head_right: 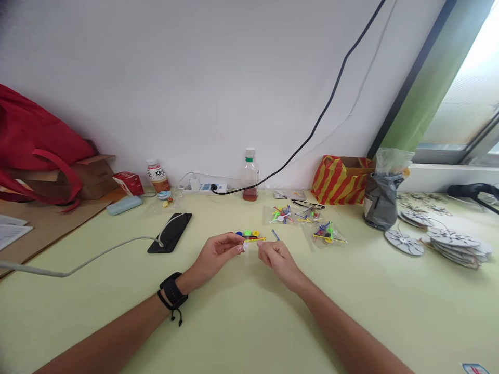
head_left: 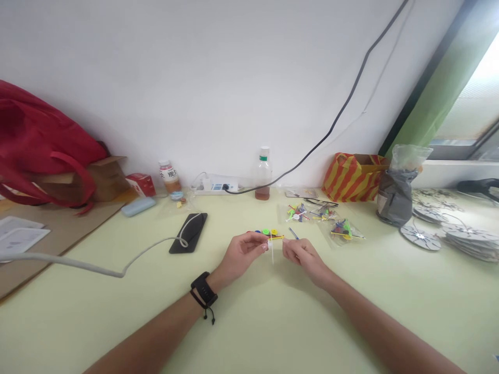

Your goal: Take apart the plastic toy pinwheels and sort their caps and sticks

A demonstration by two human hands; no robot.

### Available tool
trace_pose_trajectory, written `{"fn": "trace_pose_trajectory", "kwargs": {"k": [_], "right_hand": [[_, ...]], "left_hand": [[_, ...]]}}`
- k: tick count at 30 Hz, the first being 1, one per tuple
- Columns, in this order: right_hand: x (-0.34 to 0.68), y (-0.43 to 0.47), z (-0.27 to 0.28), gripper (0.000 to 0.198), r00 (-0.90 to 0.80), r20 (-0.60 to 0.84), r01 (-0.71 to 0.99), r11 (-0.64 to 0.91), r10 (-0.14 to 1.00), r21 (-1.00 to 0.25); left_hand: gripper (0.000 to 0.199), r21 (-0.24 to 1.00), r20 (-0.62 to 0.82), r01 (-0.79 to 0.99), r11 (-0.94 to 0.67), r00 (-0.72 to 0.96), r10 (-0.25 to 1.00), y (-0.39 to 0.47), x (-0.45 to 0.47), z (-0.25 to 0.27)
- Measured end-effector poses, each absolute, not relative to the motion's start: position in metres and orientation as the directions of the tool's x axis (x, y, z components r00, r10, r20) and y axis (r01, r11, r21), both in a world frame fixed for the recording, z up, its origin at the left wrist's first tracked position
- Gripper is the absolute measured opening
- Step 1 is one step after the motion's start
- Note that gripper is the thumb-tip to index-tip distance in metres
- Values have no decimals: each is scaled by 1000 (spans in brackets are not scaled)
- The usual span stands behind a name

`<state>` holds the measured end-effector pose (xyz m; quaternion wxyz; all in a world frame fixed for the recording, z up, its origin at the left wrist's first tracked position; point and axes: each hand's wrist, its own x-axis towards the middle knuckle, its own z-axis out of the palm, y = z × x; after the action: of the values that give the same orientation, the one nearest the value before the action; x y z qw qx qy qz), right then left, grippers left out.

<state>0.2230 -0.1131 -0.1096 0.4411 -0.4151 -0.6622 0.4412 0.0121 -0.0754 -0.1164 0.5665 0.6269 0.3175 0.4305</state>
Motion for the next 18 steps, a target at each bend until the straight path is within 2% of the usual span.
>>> {"fn": "trace_pose_trajectory", "kwargs": {"k": [2, 5, 14, 18], "right_hand": [[223, -112, -109, 58, -210, 232, 159, 268, 950, -950], [221, -112, -110, 36, -165, 246, 140, 270, 955, -953], [211, -111, -121, 36, -206, 227, 77, 247, 952, -966], [216, -109, -122, 39, -155, 283, 139, 305, 946, -942]], "left_hand": [[30, 982, 189, -93, -165, 434, 881, -76, 13, -115], [30, 981, 192, -87, -171, 447, 873, -79, 14, -114], [30, 982, 189, -116, -150, 505, 842, -82, 14, -117], [29, 982, 186, -118, -148, 457, 870, -78, 14, -120]]}}
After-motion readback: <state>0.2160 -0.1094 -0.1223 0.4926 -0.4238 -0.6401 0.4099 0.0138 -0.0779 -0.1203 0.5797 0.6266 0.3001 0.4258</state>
